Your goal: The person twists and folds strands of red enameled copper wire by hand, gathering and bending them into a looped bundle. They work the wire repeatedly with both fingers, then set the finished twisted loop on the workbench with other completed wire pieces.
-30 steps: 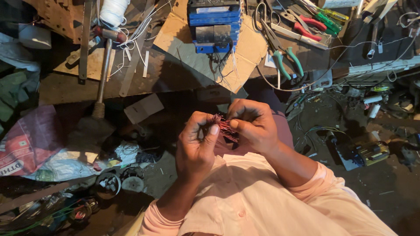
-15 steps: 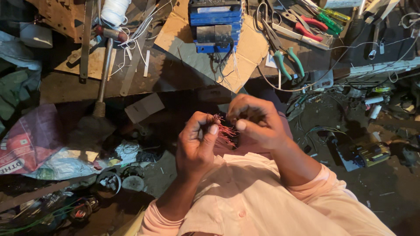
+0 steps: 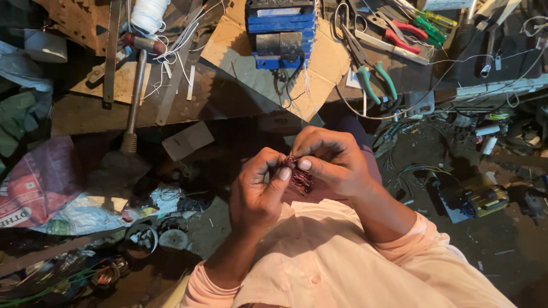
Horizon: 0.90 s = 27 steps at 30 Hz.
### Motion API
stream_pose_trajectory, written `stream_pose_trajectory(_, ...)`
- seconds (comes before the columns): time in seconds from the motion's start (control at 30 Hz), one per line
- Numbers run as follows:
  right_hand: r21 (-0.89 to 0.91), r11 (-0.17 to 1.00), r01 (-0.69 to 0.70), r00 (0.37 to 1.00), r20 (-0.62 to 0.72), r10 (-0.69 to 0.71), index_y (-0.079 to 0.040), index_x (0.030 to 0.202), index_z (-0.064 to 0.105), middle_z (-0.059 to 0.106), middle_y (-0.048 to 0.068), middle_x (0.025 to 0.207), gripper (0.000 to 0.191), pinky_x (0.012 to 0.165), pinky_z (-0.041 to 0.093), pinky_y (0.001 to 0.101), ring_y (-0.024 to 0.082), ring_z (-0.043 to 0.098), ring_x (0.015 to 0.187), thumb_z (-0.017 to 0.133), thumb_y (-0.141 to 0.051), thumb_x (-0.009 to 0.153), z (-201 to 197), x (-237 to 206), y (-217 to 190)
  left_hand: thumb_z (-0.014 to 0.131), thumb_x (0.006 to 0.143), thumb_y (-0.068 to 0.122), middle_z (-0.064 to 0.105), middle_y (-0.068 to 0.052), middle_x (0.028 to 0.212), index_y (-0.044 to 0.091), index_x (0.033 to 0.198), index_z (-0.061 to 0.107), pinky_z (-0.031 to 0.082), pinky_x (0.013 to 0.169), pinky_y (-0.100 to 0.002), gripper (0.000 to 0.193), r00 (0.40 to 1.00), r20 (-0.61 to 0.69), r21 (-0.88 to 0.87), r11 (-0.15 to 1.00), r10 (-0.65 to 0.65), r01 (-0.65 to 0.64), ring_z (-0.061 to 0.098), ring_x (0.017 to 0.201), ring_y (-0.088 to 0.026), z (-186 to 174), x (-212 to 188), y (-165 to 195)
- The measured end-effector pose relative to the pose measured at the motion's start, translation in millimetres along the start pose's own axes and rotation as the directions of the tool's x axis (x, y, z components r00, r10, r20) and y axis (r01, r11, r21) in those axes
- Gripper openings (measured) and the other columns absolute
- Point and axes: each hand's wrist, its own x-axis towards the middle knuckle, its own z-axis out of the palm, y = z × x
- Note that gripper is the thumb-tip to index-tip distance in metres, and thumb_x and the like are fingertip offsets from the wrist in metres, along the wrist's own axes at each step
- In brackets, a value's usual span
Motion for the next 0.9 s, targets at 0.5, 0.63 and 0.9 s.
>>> stream_pose_trajectory(0.5,-0.431,0.898,0.084,0.991,0.127,-0.032,0.000,0.085,0.064,0.063,0.007,0.084,0.018,0.070,0.047,0.0292,0.015,0.060,0.078,0.071,-0.015,0.091,1,5,-9,0.062,0.099,0.009,0.062,0.001,0.097,0.002,0.107,0.063,0.047,0.082,-0.023,0.011,0.999,-0.019,-0.235,0.971,-0.049,0.043,0.054,0.088,-0.006,3,-5,-16)
stream_pose_trajectory(0.63,-0.307,0.950,0.063,0.998,0.049,-0.051,0.002,0.092,0.063,0.063,0.010,0.093,0.021,0.077,0.048,0.0311,0.018,0.060,0.087,0.072,-0.017,0.093,3,4,-16,0.063,0.099,0.009,0.063,0.000,0.095,0.002,0.106,0.064,0.047,0.082,-0.023,0.010,0.998,-0.012,-0.217,0.974,-0.065,0.061,0.056,0.088,-0.007,3,-6,-16)
stream_pose_trajectory(0.9,-0.281,0.957,0.070,0.995,-0.044,-0.086,0.003,0.092,0.065,0.065,0.010,0.092,0.018,0.075,0.048,0.0309,0.018,0.060,0.085,0.072,-0.013,0.095,9,4,-13,0.066,0.096,0.009,0.062,0.001,0.086,0.003,0.100,0.065,0.047,0.074,-0.023,0.007,1.000,-0.005,-0.052,0.999,-0.003,0.003,0.055,0.080,-0.007,2,-4,-7)
